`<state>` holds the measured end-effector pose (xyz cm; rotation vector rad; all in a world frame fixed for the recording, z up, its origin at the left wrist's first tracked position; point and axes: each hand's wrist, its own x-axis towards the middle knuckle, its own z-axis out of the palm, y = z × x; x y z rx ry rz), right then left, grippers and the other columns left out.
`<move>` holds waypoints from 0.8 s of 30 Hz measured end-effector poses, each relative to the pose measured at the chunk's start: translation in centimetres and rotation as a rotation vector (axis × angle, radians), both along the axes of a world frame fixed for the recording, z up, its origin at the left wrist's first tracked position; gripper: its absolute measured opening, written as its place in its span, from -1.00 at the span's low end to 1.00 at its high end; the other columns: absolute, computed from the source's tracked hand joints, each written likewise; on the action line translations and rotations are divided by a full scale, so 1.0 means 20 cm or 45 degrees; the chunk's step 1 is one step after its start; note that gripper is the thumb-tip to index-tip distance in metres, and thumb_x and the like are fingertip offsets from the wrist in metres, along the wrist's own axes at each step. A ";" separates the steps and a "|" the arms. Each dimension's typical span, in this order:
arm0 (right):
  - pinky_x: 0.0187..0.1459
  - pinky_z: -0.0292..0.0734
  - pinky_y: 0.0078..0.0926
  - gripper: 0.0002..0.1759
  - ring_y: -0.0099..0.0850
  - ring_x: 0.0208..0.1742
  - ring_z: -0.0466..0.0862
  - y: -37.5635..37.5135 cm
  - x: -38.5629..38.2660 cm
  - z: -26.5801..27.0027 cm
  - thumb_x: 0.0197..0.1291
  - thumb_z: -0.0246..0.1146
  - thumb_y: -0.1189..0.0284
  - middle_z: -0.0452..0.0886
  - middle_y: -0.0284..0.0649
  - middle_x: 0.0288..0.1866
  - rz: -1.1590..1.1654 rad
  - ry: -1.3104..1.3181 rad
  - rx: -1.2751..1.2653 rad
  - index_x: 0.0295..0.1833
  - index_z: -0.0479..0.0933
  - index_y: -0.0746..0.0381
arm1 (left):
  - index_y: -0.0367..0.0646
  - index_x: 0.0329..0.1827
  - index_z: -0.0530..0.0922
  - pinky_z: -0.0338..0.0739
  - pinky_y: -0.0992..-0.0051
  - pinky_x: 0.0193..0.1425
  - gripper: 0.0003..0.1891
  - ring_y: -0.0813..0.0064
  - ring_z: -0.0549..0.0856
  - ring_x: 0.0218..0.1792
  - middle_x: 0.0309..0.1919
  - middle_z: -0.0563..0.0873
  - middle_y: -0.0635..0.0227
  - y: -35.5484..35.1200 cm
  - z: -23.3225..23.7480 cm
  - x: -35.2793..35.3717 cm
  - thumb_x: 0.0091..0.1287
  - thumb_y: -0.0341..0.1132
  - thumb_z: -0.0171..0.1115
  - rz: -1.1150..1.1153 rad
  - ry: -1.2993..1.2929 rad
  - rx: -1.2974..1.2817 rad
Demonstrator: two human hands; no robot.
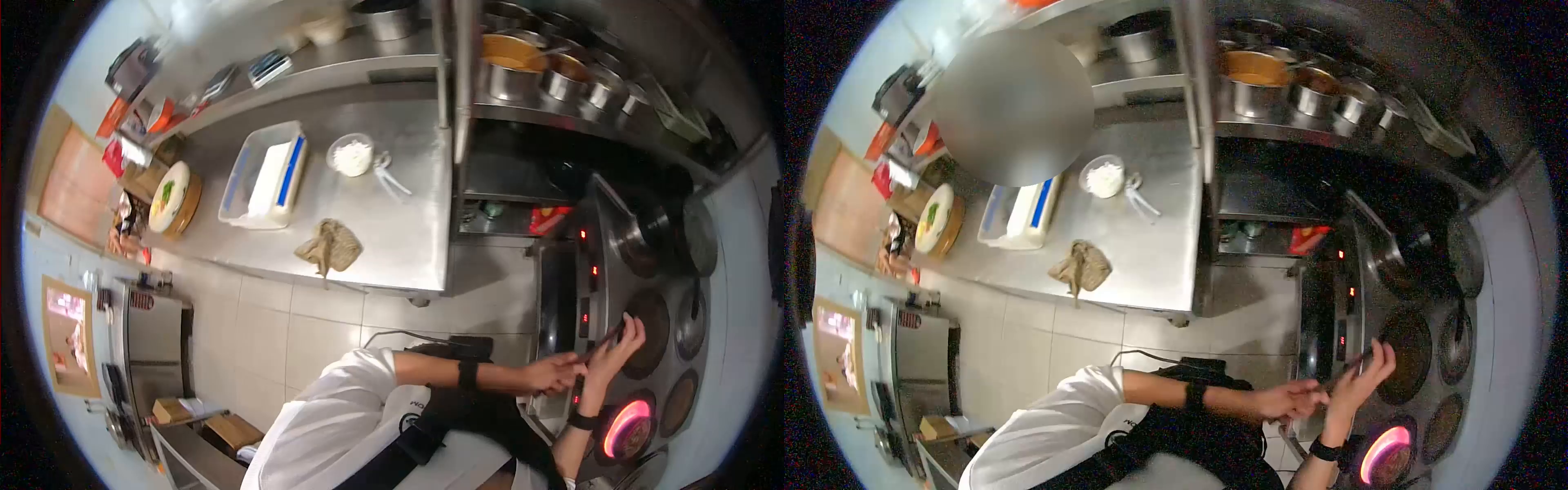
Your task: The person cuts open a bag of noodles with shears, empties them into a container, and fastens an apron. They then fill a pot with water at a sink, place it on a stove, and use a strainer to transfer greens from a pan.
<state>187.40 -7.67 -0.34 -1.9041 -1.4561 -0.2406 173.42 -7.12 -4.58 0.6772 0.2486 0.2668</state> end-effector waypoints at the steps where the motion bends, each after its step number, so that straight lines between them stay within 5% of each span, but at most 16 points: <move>1: 0.12 0.24 -0.37 -0.57 -0.18 0.14 0.29 0.05 -0.15 0.03 0.08 -0.01 0.64 0.21 -0.03 0.13 0.097 0.111 0.013 0.13 0.25 0.31 | -0.03 0.05 0.34 0.36 0.58 -0.47 -0.70 0.61 0.45 -0.51 -0.50 0.47 0.45 0.05 -0.05 -0.13 0.37 -0.11 -0.13 0.195 0.084 0.276; 3: 0.10 0.26 -0.38 -0.60 -0.19 0.12 0.31 0.09 -0.36 0.03 0.11 -0.01 0.62 0.22 -0.04 0.12 0.257 0.235 -0.054 0.12 0.25 0.31 | -0.09 0.22 0.23 0.45 0.49 -0.18 -0.62 0.43 0.54 -0.20 -0.18 0.53 0.20 0.12 -0.05 -0.50 0.38 -0.18 -0.17 0.785 0.499 1.049; 5: 0.05 0.31 -0.40 -0.64 -0.24 0.04 0.39 0.10 -0.49 -0.02 0.12 -0.02 0.61 0.24 -0.06 0.10 0.352 0.385 -0.068 0.09 0.28 0.31 | -0.12 0.31 0.10 0.37 0.44 0.06 -0.54 0.31 0.43 0.08 0.11 0.39 0.05 0.22 -0.13 -0.87 0.38 -0.22 -0.17 0.688 0.879 0.897; 7: -0.01 0.36 -0.45 -0.67 -0.31 -0.08 0.45 0.07 -0.58 -0.06 0.11 -0.02 0.62 0.26 -0.09 0.08 0.465 0.578 -0.273 0.05 0.31 0.30 | -0.18 0.31 0.05 0.39 0.35 0.02 -0.54 0.12 0.52 -0.08 0.02 0.38 0.08 0.30 -0.57 -1.13 0.36 -0.32 -0.17 1.277 0.331 0.164; 9: -0.07 0.40 -0.49 -0.70 -0.37 -0.16 0.47 0.03 -0.66 -0.10 0.11 -0.02 0.63 0.27 -0.10 0.05 0.454 0.520 -0.315 0.01 0.33 0.30 | -0.20 0.32 0.03 0.46 0.27 -0.14 -0.48 0.00 0.51 -0.16 -0.05 0.36 0.02 0.39 -0.41 -1.46 0.28 -0.43 -0.13 0.968 1.476 1.256; 11: -0.13 0.42 -0.52 -0.72 -0.39 -0.17 0.47 -0.01 -0.71 -0.13 0.11 -0.03 0.65 0.28 -0.10 0.02 0.473 0.594 -0.436 -0.02 0.33 0.31 | -0.18 0.33 0.01 0.48 0.21 -0.28 -0.41 -0.02 0.50 -0.27 -0.13 0.35 0.01 0.49 -0.49 -1.62 0.19 -0.53 -0.11 1.015 1.790 1.350; 19: -0.17 0.42 -0.54 -0.76 -0.38 -0.25 0.55 -0.10 -0.87 -0.10 0.09 -0.03 0.68 0.33 -0.15 -0.10 0.419 0.673 -0.594 -0.08 0.34 0.33 | -0.22 0.29 0.09 0.39 0.31 -0.03 -0.42 0.15 0.43 -0.09 -0.11 0.36 0.05 0.79 -0.82 -1.76 0.15 -0.51 -0.04 1.183 2.048 1.250; 21: -0.18 0.42 -0.53 -0.76 -0.38 -0.25 0.55 -0.12 -0.88 -0.08 0.09 -0.02 0.67 0.33 -0.15 -0.11 0.403 0.658 -0.622 -0.09 0.34 0.33 | -0.16 0.29 0.11 0.36 0.24 -0.04 -0.38 0.10 0.39 -0.06 -0.03 0.34 0.05 0.79 -0.81 -1.75 0.09 -0.54 0.01 1.311 2.029 1.503; 24: -0.18 0.43 -0.52 -0.76 -0.38 -0.25 0.56 -0.17 -0.85 -0.07 0.09 0.00 0.67 0.34 -0.16 -0.13 0.376 0.651 -0.635 -0.08 0.34 0.32 | -0.17 0.08 0.38 0.35 0.24 -0.02 -0.55 0.10 0.42 -0.08 -0.06 0.42 0.08 0.73 -0.75 -1.82 0.04 -0.47 0.10 1.432 2.074 1.482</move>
